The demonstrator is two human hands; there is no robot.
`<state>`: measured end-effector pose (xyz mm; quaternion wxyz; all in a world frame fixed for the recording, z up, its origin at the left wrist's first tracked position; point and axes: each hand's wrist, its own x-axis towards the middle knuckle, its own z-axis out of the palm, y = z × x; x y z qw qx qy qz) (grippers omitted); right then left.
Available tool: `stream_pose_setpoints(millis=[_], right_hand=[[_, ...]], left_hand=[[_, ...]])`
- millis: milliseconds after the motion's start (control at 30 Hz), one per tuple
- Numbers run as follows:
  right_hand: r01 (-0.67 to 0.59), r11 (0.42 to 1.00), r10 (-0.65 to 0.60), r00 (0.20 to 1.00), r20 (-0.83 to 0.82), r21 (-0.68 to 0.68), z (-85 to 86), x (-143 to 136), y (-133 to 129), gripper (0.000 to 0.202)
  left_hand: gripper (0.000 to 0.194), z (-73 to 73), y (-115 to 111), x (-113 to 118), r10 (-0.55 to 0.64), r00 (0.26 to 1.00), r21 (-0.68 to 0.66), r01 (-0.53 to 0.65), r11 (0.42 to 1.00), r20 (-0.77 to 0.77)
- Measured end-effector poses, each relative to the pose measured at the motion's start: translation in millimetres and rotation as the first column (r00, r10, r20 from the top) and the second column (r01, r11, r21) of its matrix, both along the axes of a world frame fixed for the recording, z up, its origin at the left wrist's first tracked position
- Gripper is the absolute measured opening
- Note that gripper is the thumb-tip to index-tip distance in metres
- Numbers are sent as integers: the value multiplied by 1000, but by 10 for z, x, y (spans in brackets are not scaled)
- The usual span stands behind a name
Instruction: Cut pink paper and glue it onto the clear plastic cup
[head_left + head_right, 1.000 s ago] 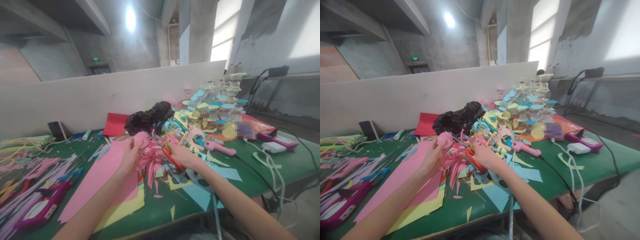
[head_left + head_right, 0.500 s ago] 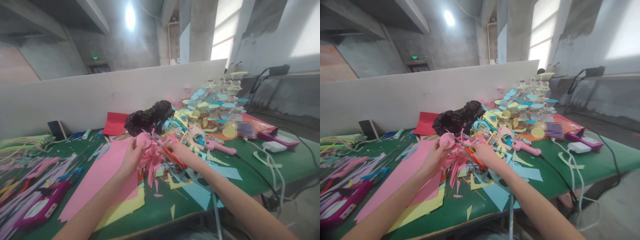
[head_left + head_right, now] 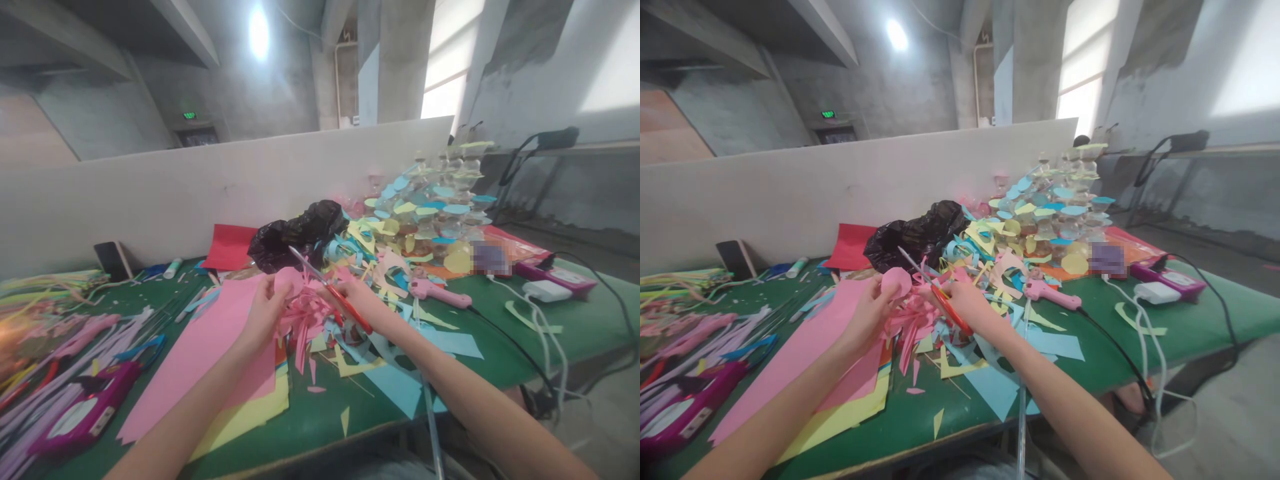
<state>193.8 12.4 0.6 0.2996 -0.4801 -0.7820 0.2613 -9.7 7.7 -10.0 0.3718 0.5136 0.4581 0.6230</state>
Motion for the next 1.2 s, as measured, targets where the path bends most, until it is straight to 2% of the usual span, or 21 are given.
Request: stream_pose_setpoints(millis=[133, 233, 333, 467, 533, 600, 667, 800, 867, 967, 1067, 1200], right_hand=[[105, 993, -105, 994, 16, -45, 38, 33, 55, 63], [193, 980, -188, 977, 104, -37, 3, 40, 94, 58], [221, 975, -223, 951, 215, 34, -71, 26, 108, 51], [171, 976, -202, 941, 272, 133, -137, 29, 101, 48], [145, 977, -187, 937, 297, 157, -138, 46, 102, 44], [111, 972, -177, 925, 336, 207, -125, 66, 112, 31], [75, 952, -184, 916, 356, 297, -111, 80, 127, 25], [20, 912, -146, 949, 280, 409, -119, 63, 143, 26], [-17, 907, -94, 966, 242, 420, -141, 41, 143, 29], [-65, 897, -32, 977, 211, 437, -168, 21, 148, 29], [-93, 870, 0, 982, 190, 484, -159, 28, 152, 23], [-101, 871, 15, 984, 179, 481, -98, 45, 124, 34]], left_hand=[[37, 23, 0, 15, -49, 993, -45, 54, 998, 112], [35, 31, -7, 13, -63, 992, -23, 66, 998, 108], [37, 13, -1, -17, -5, 1000, -23, 5, 1000, 12], [42, -20, 24, -54, 108, 988, 46, -103, 994, -107], [42, -43, 34, -64, 87, 982, 122, -67, 990, -166], [43, -73, 37, -73, 24, 965, 179, 24, 984, -261], [42, -104, 28, -85, 3, 913, 244, 107, 964, -409], [36, -135, -17, -108, 118, 713, 419, 263, 869, -691], [36, -138, -42, -118, 168, 622, 456, 338, 823, -764], [38, -158, -52, -132, 219, 529, 457, 374, 807, -820], [39, -207, -17, -143, 256, 519, 485, 371, 792, -815], [43, -258, 41, -143, 248, 577, 532, 394, 749, -778]])
